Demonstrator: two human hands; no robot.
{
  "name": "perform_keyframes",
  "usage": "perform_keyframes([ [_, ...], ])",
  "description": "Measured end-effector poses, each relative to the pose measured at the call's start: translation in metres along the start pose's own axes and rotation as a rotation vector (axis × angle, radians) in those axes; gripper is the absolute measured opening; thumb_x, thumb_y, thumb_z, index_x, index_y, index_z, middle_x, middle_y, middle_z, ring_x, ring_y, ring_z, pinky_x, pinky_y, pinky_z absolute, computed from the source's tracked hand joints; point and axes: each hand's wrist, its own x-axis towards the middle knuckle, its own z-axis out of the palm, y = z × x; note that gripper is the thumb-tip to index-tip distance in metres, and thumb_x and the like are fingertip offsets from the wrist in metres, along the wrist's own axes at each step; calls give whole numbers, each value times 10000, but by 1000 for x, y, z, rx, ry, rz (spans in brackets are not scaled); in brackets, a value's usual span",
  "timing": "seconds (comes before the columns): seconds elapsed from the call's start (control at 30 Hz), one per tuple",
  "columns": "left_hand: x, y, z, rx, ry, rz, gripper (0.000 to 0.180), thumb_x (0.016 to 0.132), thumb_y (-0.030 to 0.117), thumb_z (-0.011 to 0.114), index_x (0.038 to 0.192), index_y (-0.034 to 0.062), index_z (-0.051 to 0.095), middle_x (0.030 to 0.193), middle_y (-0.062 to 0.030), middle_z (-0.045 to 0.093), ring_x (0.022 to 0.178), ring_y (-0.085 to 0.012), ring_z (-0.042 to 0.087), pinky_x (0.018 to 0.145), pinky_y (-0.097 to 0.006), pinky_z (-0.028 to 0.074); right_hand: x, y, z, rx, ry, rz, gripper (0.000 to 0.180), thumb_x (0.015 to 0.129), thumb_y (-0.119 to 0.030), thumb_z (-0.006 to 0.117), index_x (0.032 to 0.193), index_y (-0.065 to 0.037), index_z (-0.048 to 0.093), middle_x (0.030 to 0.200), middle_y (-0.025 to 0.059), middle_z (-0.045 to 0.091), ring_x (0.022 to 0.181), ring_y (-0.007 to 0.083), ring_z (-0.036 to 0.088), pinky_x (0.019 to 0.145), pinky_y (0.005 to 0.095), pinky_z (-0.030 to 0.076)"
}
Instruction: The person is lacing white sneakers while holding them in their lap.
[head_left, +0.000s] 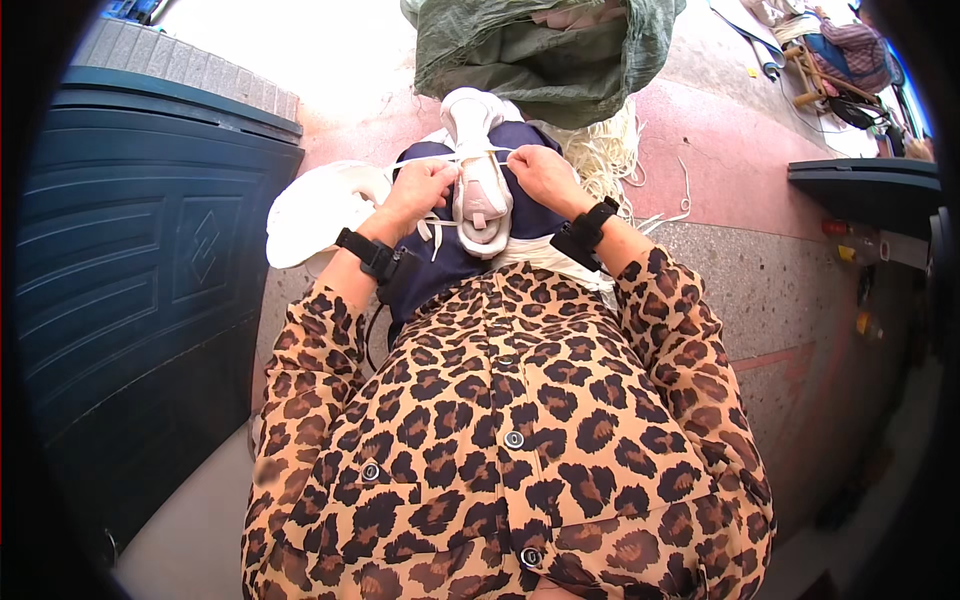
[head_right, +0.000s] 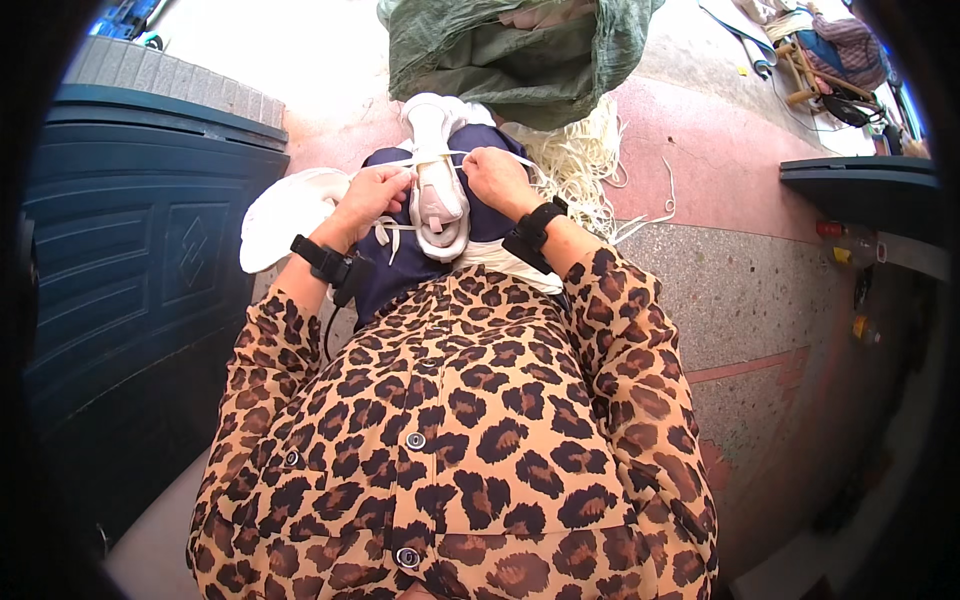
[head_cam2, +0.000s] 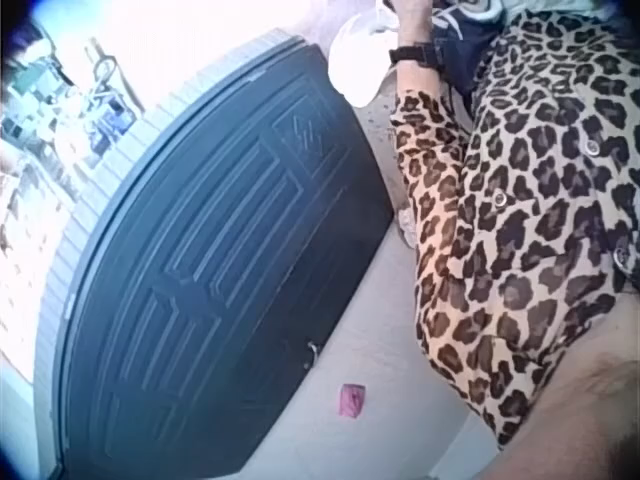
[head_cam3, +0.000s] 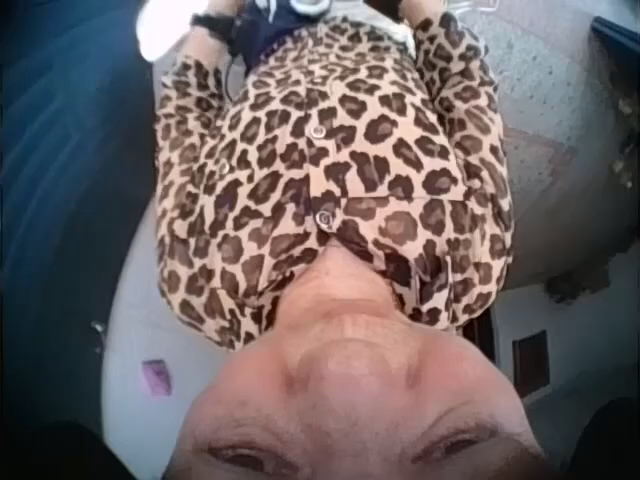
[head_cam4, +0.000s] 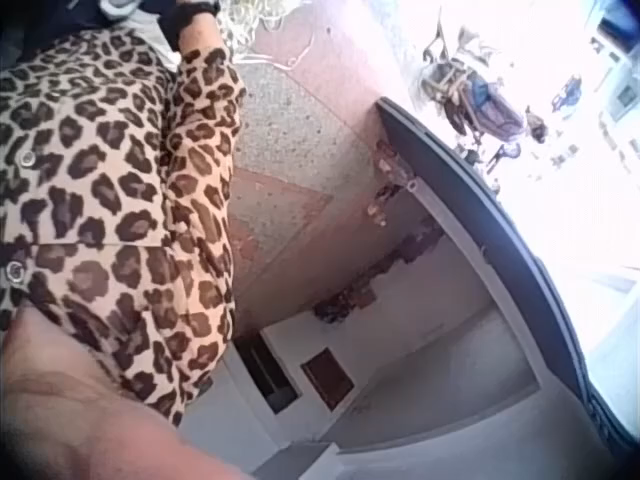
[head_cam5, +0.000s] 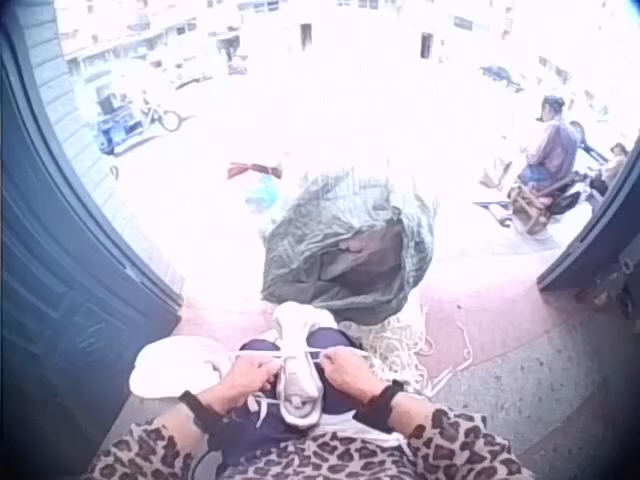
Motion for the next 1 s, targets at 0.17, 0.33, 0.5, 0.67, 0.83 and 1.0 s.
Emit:
perform_keyframes([
  [0.17, -11, -9, 12, -168, 115, -10, 202, 834, 162, 554, 931, -7, 609, 646, 15, 535, 468, -42, 437, 421, -159, 344, -1, 5, -2, 81, -33, 8, 244, 789, -187, 463, 788, 5, 613, 789, 214, 599, 790, 350, 579, 697, 412, 442],
  [0.33, -8, -17, 8, 65, 212, 44, 201, 807, 166, 526, 731, 4, 619, 584, -44, 564, 499, -100, 508, 497, -250, 411, 3, -2, -2, -77, -51, -84, 207, 768, -163, 476, 742, -15, 618, 746, 186, 604, 752, 333, 588, 675, 412, 435],
  [0.5, 7, -23, 17, 481, 285, 291, 228, 785, 199, 513, 738, 0, 615, 730, -204, 590, 758, -349, 575, 701, -428, 440, -1, -13, -1, -428, 55, -267, 136, 736, -154, 515, 736, -81, 630, 766, 102, 603, 783, 269, 568, 666, 411, 397],
  [0.67, 12, -20, 19, 704, 355, 351, 233, 806, 188, 488, 755, -7, 605, 725, -224, 590, 723, -373, 584, 665, -435, 460, 0, -3, 2, -276, 121, -139, 155, 773, -235, 565, 757, -92, 621, 828, 80, 588, 848, 266, 531, 713, 420, 393],
  [0.83, 16, -15, 16, 757, 332, 334, 234, 811, 191, 482, 765, -2, 606, 734, -222, 593, 737, -373, 585, 674, -440, 459, -3, -5, 1, -314, 123, -130, 165, 762, -249, 573, 770, -96, 636, 817, 77, 586, 844, 267, 529, 722, 416, 392],
  [1.0, 20, -20, 17, 659, 324, 325, 210, 800, 190, 511, 755, -1, 584, 729, -220, 578, 738, -371, 569, 668, -441, 442, -3, -4, 1, -315, 130, -121, 171, 756, -254, 577, 777, -103, 655, 810, 73, 589, 842, 259, 532, 729, 413, 389],
])
